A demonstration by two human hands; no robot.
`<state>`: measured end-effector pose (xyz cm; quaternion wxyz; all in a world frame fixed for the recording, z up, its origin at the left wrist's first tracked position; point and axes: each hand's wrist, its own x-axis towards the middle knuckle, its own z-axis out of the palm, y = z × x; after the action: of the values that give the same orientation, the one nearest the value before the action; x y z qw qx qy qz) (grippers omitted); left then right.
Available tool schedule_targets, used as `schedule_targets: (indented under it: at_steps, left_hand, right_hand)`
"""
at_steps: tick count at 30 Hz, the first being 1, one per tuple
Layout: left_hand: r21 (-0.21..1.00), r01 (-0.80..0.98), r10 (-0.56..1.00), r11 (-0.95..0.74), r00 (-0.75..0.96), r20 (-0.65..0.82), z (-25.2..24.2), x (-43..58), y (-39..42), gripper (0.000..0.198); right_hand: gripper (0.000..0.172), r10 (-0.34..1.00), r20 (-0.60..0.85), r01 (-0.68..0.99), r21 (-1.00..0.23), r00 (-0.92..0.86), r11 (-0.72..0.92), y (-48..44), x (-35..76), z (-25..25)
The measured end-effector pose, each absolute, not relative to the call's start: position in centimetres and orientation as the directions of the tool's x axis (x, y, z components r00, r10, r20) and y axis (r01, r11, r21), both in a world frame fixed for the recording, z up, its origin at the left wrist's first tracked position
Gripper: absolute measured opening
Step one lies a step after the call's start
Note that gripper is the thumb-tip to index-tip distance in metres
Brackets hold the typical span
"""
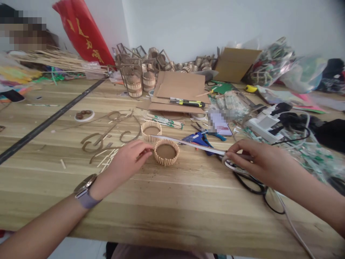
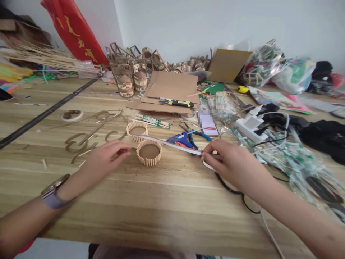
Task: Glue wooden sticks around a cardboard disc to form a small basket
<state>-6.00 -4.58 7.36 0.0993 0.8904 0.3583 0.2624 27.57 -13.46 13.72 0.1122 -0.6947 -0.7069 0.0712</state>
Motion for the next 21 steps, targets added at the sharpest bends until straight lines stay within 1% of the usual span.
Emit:
schedule_targets:
  at_steps: [2,4,8,11,13,15,17,19,21]
  left_hand:
    - [0.274,0.615,0.654,-0.739,0.557,0.513,7.0,-6.5,-3.8,0.017]
    - [0.228,0.659,0.65,-0.717,0.512,0.562,6.6,-7.1,-2.8,0.017]
    - [0.226,0.634,0.64,-0.739,0.558,0.528,5.8,-7.2,-0.6,0.022]
    - [0.157,0.614,0.603,-0.774,0.638,0.479,5.4,-6.4,0.7,0.028]
    - [0.137,0.619,0.608,-0.773,0.66,0.441,5.3,-5.7,1.3,0.025]
    - [0.146,0.628,0.622,-0.764,0.659,0.422,5.4,-5.1,1.6,0.017]
    - [0.159,0.632,0.632,-0.758,0.653,0.417,5.7,-4.6,1.8,0.015]
    - [0.171,0.64,0.645,-0.749,0.645,0.409,5.9,-4.4,1.9,0.018]
    - [0.189,0.664,0.676,-0.723,0.624,0.392,6.1,-4.3,1.9,0.019]
  right_hand:
    - [0.028,0.997,0.075,0.965,-0.256,-0.029,0.047,-13.2,27.5,13.7]
    - [0.029,0.994,0.096,0.965,-0.251,-0.05,0.073,-12.8,27.6,13.5]
    - [0.029,0.981,0.163,0.967,-0.212,-0.106,0.14,-12.1,28.1,13.1]
    - [0.03,0.961,0.205,0.959,-0.176,-0.187,0.224,-11.6,28.4,12.9]
    - [0.029,0.953,0.218,0.956,-0.157,-0.212,0.249,-11.5,28.5,12.9]
    - [0.03,0.957,0.205,0.961,-0.142,-0.205,0.236,-11.5,28.5,12.9]
    - [0.03,0.971,0.166,0.976,-0.106,-0.17,0.189,-11.5,28.3,12.9]
    - [0.029,0.987,0.127,0.995,-0.026,-0.096,0.1,-11.3,27.7,12.9]
    - [0.029,0.995,0.095,0.997,0.08,0.007,-0.015,-10.9,26.7,12.9]
